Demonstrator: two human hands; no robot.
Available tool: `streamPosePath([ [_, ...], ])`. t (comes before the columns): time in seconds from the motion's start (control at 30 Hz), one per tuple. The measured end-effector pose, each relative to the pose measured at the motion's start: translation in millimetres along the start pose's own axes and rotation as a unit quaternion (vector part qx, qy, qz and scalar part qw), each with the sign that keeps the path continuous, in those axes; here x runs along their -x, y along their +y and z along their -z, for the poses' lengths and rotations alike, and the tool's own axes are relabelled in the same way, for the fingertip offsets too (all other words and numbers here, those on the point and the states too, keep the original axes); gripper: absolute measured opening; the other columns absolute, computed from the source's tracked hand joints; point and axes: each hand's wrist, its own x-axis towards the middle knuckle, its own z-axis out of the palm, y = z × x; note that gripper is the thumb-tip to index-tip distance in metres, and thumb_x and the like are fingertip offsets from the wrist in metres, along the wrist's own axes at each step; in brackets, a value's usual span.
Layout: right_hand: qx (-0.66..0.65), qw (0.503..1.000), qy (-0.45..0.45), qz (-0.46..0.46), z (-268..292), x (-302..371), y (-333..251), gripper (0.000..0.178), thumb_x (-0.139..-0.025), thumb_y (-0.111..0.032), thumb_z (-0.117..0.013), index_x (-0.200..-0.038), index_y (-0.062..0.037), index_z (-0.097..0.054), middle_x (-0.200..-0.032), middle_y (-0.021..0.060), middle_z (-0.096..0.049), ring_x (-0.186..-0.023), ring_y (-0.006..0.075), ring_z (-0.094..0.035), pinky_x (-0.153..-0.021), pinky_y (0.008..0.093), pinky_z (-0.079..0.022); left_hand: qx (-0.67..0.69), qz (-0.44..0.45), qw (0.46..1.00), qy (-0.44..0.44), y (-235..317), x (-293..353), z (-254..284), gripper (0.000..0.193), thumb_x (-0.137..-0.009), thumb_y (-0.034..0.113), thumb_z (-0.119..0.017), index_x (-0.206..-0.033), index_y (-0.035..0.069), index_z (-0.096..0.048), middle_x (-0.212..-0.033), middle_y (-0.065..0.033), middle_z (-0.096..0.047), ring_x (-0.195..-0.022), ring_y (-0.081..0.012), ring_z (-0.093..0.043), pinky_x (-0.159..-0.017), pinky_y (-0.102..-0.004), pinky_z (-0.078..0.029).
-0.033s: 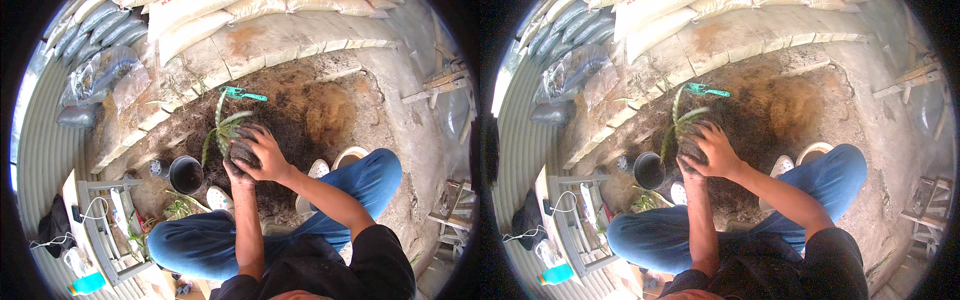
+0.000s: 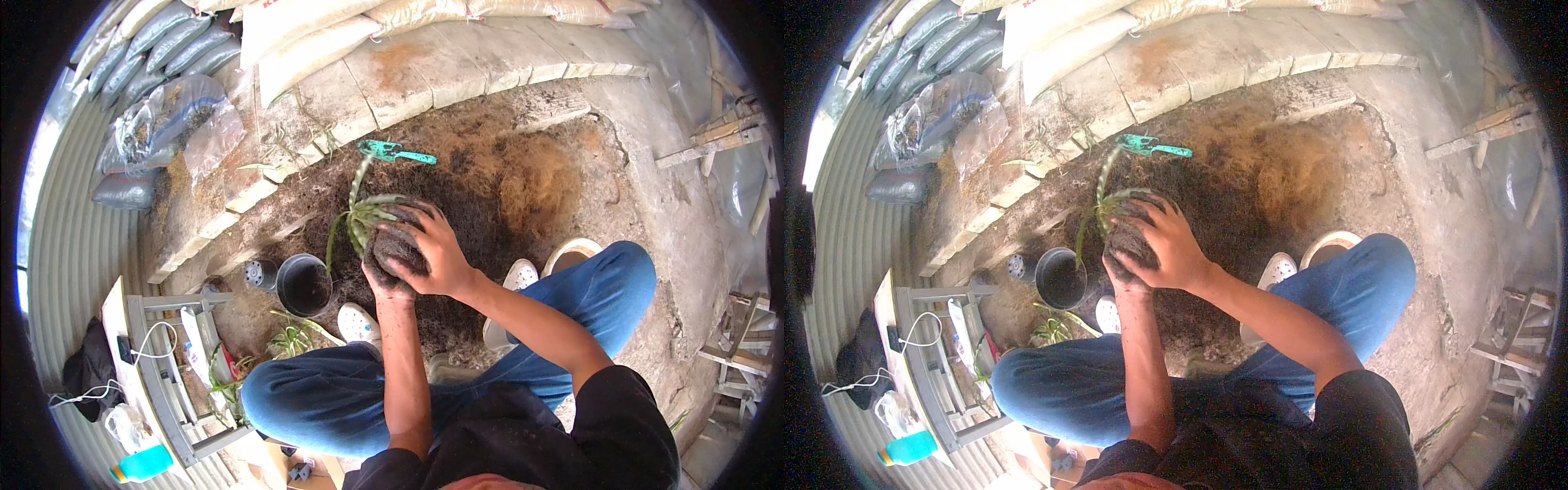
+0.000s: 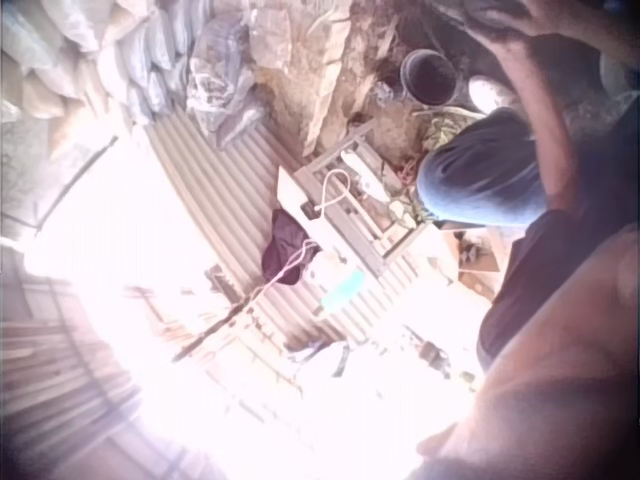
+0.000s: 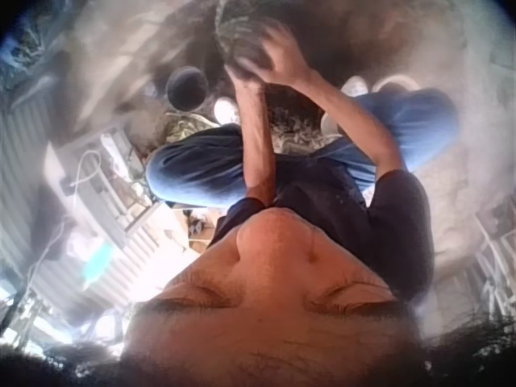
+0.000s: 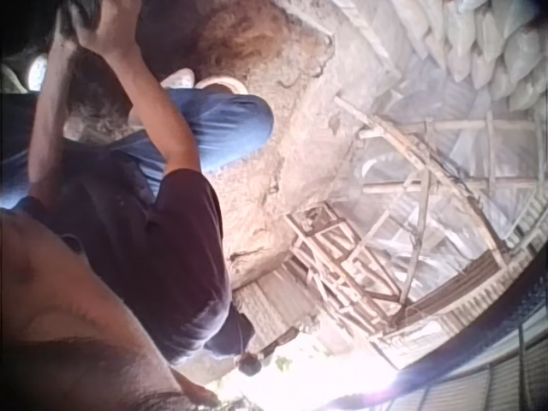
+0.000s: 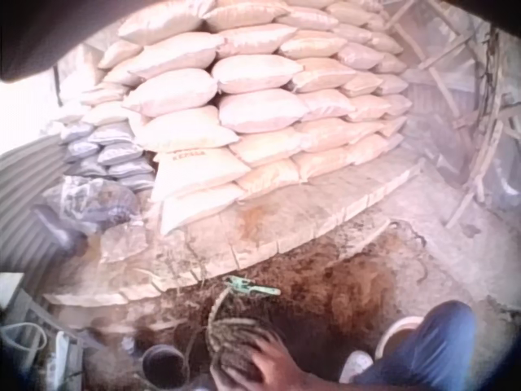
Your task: The person sits on the ground and packs soil around the root ball of a small plant using both hands. They repeatedly scoop soil from a pile and press it firmly around the roots to form a compact ball, occasionally rotating the plant to ensure even coverage.
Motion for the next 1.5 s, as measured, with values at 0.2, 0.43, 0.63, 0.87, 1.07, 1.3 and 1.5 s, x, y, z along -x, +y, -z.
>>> streamPosePath([
  [0.2,-0.202,0.972,-0.036,-0.114,-18,-1,23,0.043,-0.094,-0.031,-0.055,-0.129,-0.0061,-0.051,-0.132,0.0147,-0.05,-0.128,0.0302,-0.043,-0.11,0.0423,-0.029,-0.029,0.008,0.995,0.098,9,4,-17,0.039,-0.092,0.035,-0.047,-0.12,0.009,-0.057,-0.117,-0.0103,-0.061,-0.109,-0.0288,-0.058,-0.095,-0.046,-0.047],
  [0.43,-0.256,0.864,0.078,-0.426,-51,39,157,0.059,-0.094,-0.044,-0.052,-0.129,0.0032,-0.048,-0.126,0.021,-0.054,-0.118,0.0286,-0.051,-0.106,0.0373,-0.034,-0.094,-0.053,0.97,0.217,39,3,-22,0.038,-0.088,0.038,-0.049,-0.113,0.012,-0.06,-0.11,-0.0095,-0.064,-0.102,-0.0296,-0.061,-0.091,-0.0501,-0.049],
  [0.63,0.152,0.794,-0.246,-0.534,-81,116,198,0.074,-0.093,-0.054,-0.045,-0.141,0.0016,-0.035,-0.146,0.0253,-0.03,-0.134,0.0425,-0.029,-0.111,0.05,-0.027,-0.068,-0.093,0.967,0.227,45,6,-27,0.035,-0.09,0.034,-0.048,-0.112,0.01,-0.06,-0.109,-0.0101,-0.064,-0.099,-0.0299,-0.061,-0.087,-0.0482,-0.051],
  [0.87,0.217,0.863,-0.385,-0.244,-119,140,212,0.071,-0.094,-0.052,-0.045,-0.146,-0.0061,-0.029,-0.15,0.0238,-0.022,-0.14,0.0416,-0.018,-0.114,0.052,-0.02,-0.073,-0.146,0.94,0.299,54,1,-20,0.037,-0.09,0.034,-0.047,-0.112,0.007,-0.058,-0.111,-0.0126,-0.062,-0.101,-0.0306,-0.06,-0.088,-0.0503,-0.05],
  [1.07,0.27,0.892,-0.345,-0.115,-153,133,255,0.067,-0.096,-0.051,-0.04,-0.147,-0.0074,-0.028,-0.151,0.0225,-0.02,-0.14,0.0399,-0.018,-0.115,0.0506,-0.017,-0.048,-0.157,0.935,0.314,53,-7,-19,0.035,-0.089,0.031,-0.05,-0.111,0.005,-0.057,-0.11,-0.0145,-0.062,-0.101,-0.0324,-0.06,-0.088,-0.05,-0.05],
  [1.3,0.156,0.933,-0.321,-0.043,-174,162,224,0.07,-0.095,-0.052,-0.043,-0.143,-0.0021,-0.032,-0.147,0.0237,-0.03,-0.137,0.0398,-0.026,-0.115,0.0497,-0.02,-0.078,-0.151,0.927,0.333,52,-8,-10,0.035,-0.088,0.031,-0.051,-0.113,0.007,-0.057,-0.112,-0.0134,-0.062,-0.101,-0.0307,-0.061,-0.088,-0.0492,-0.051],
  [1.5,0.12,0.921,-0.368,-0.032,-173,201,194,0.066,-0.092,-0.042,-0.054,-0.142,-0.0031,-0.034,-0.143,0.0215,-0.035,-0.131,0.0381,-0.035,-0.11,0.0486,-0.032,-0.079,-0.129,0.93,0.334,49,-6,-8,0.035,-0.088,0.031,-0.051,-0.113,0.007,-0.058,-0.112,-0.0124,-0.063,-0.101,-0.0303,-0.061,-0.087,-0.0488,-0.051],
])
